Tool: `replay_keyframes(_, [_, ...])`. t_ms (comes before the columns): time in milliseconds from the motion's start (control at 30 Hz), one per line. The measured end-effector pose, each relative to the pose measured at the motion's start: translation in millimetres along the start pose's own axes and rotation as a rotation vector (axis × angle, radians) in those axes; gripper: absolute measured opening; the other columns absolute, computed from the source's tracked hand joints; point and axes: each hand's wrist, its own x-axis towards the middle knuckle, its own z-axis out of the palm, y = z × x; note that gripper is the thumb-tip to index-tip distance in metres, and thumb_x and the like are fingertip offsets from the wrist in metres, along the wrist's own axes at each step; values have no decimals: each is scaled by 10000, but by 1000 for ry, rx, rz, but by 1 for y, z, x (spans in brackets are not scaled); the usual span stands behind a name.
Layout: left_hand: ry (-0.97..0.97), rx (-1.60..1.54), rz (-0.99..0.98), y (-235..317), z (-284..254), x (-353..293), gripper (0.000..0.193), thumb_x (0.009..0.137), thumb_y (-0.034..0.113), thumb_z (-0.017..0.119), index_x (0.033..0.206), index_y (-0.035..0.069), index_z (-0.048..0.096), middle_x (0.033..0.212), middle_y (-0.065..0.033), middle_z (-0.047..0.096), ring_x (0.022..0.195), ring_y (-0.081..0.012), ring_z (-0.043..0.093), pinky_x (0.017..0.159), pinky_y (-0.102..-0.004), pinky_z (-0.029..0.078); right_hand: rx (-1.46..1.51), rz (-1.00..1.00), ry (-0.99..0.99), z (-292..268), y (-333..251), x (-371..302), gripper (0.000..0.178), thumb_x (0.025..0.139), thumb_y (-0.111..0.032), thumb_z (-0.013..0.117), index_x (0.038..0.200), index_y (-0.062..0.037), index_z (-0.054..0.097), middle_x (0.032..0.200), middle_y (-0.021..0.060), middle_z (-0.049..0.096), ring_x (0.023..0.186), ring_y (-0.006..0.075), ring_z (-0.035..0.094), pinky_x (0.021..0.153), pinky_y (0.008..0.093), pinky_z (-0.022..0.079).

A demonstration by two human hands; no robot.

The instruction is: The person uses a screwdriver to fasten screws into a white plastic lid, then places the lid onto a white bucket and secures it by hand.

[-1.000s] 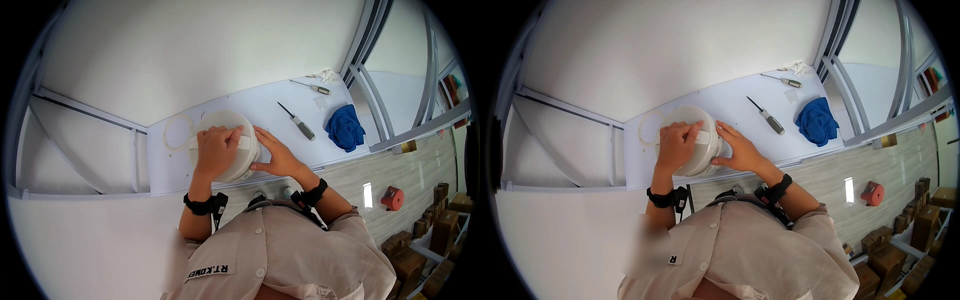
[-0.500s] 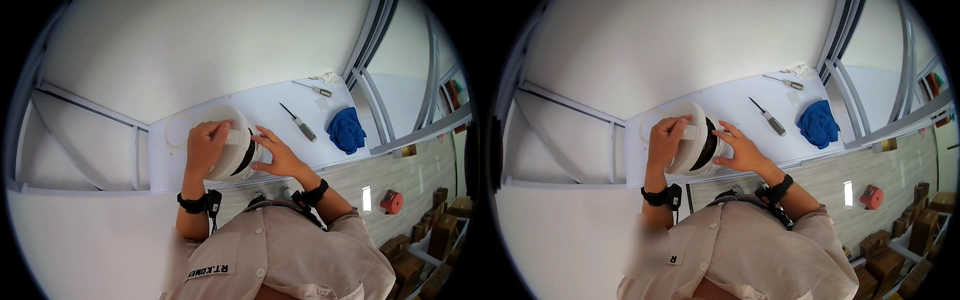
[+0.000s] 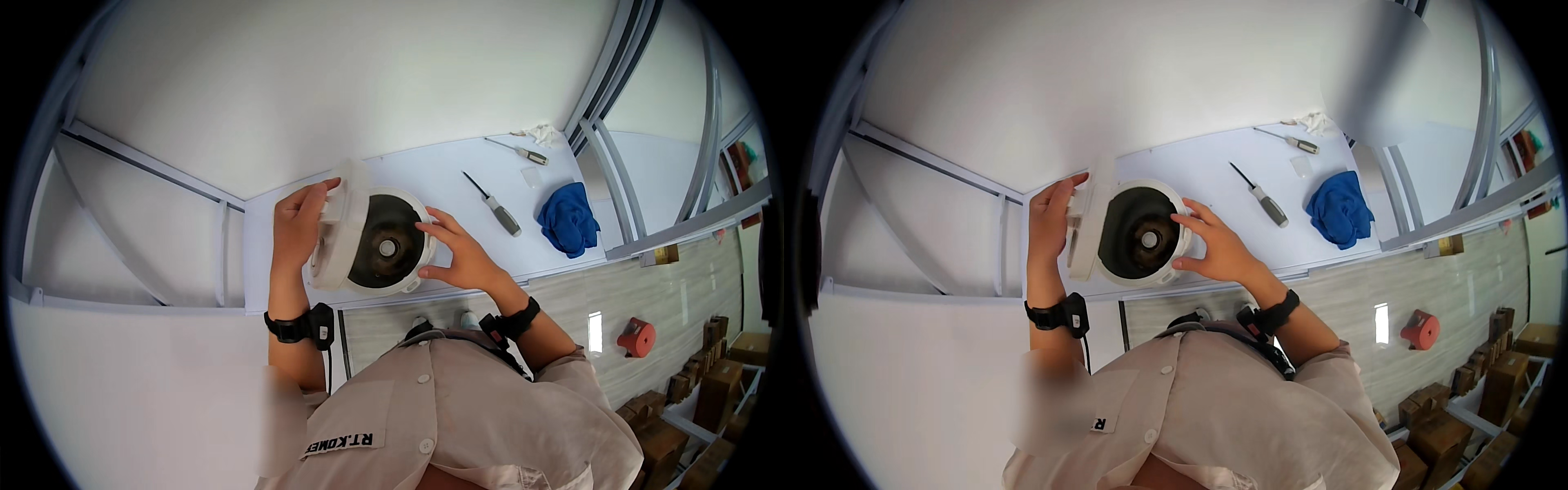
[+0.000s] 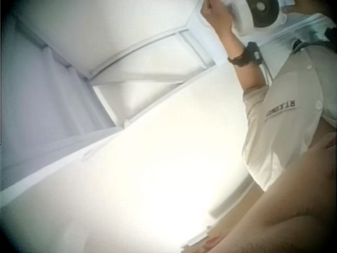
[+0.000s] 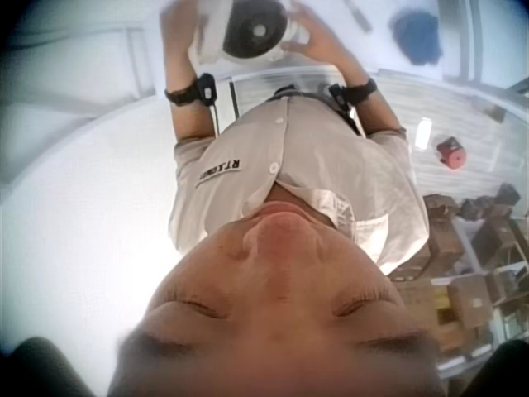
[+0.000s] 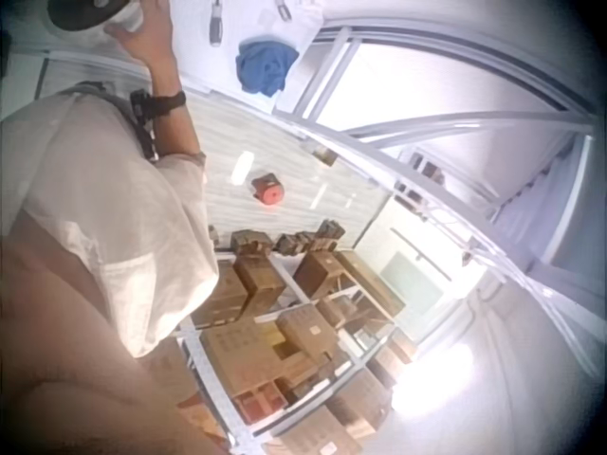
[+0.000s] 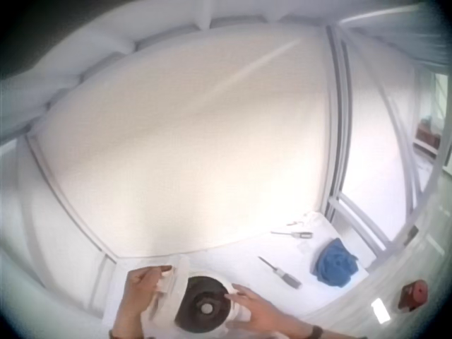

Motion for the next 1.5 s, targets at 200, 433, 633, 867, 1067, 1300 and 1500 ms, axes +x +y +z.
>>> replay_keyframes(200, [48, -190, -30, -1, -21, 8, 392, 1069, 290, 594, 1186, -34, 781, 1035, -65, 764, 961, -122, 660, 873, -257, 498, 29, -3, 5, 2, 3, -1, 842, 785, -285, 934, 1530, -147, 569, 1670, 165, 378, 1421, 385, 515, 1167, 468, 463])
replay_keyframes(433, [90, -301, -77, 1, -33, 7, 420, 1067, 304, 592, 1175, -72, 748, 1045, -91, 756, 895, -147, 677, 807, -280, 526, 37, -6, 2, 4, 2, -1, 854, 794, -265, 929, 1549, -142, 549, 1675, 163, 371, 1418, 379, 509, 1167, 461, 458])
replay_keyframes(633, [217, -297, -136, 12, -37, 3, 407, 1062, 315, 590, 1151, -52, 740, 1017, -69, 739, 907, -140, 664, 816, -290, 517, 29, 5, -6, 3, 0, -2, 856, 804, -259, 924, 1556, -130, 537, 1692, 168, 346, 1441, 363, 489, 1175, 456, 446])
replay_keyframes(867, [188, -257, -72, 42, -34, -28, 481, 1081, 384, 537, 1380, 19, 628, 1329, -88, 616, 1223, -185, 557, 1052, -345, 431, 66, 45, -29, 3, -4, -2, 877, 809, -240, 921, 1575, -128, 510, 1704, 195, 322, 1550, 379, 366, 1239, 472, 358])
replay_keyframes(1067, [315, -340, -3, 46, -21, -25, 416, 1067, 333, 574, 1183, -38, 723, 1027, -65, 730, 915, -140, 662, 828, -302, 524, -10, 14, 7, 7, 0, -4, 864, 815, -255, 910, 1572, -129, 513, 1705, 169, 332, 1483, 371, 458, 1207, 467, 412])
replay_keyframes(1300, [305, -332, -1, 39, -25, -22, 408, 1064, 330, 576, 1177, -33, 722, 1027, -63, 726, 912, -140, 659, 823, -304, 524, 34, 68, -17, 7, -4, -5, 887, 821, -260, 911, 1590, -136, 488, 1713, 201, 310, 1570, 383, 333, 1264, 478, 314])
replay_keyframes(1500, [318, -297, -5, 39, -24, -21, 394, 1063, 324, 576, 1151, -27, 730, 987, -54, 720, 866, -138, 655, 794, -300, 525, 35, 71, -10, 7, -8, -6, 882, 827, -265, 907, 1591, -136, 486, 1715, 196, 308, 1571, 381, 331, 1262, 476, 318])
